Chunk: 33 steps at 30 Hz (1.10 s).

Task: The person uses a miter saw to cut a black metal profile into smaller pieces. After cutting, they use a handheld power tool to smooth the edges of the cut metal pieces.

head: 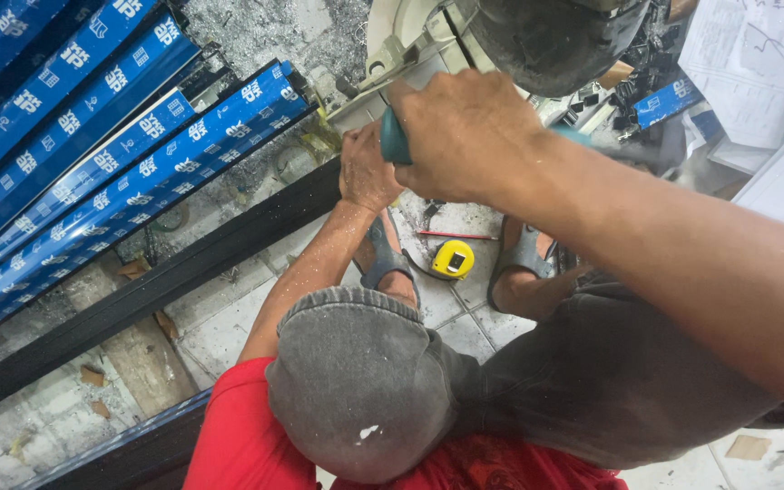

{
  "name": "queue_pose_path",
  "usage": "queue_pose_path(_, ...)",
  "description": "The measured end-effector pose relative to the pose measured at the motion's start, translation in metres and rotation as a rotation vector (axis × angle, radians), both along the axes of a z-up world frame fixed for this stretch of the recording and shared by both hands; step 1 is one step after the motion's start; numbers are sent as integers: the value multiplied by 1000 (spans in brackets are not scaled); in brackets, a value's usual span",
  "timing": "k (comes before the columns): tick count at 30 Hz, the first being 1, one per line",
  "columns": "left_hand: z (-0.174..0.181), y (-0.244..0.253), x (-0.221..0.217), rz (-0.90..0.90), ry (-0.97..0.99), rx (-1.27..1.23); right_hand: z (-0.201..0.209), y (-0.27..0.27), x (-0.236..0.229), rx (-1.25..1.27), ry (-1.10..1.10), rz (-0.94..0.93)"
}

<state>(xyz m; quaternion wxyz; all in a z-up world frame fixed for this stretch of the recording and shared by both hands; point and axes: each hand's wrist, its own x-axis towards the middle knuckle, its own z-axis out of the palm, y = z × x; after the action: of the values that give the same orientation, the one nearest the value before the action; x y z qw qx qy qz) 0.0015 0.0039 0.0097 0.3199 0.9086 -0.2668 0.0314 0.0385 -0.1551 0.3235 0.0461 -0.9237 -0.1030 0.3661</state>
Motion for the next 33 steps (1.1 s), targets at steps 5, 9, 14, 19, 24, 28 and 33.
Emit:
queue_pose_path(5, -12, 1, -4, 10, 129, 41, -23, -8, -3, 54, -99, 8)
queue_pose_path(9, 1, -5, 0, 44, 58, 46, -12, -5, 2, 35, -38, -22)
queue_pose_path(14, -13, -2, 0, 30, 79, 102, -4, -4, 2, 36, -28, -50)
queue_pose_path(19, -16, -5, -3, 55, 75, 92, 19, -5, -4, 21, -21, -20)
queue_pose_path(24, -15, -8, -2, 50, 73, 162, 47, -10, -17, -119, -2, -23)
queue_pose_path(28, -6, -10, 0, 21, 110, 120, 59, -27, -30, -141, -192, -6)
queue_pose_path(33, -2, -3, -3, 39, 118, 1, 55, -40, -39, -174, -235, -67)
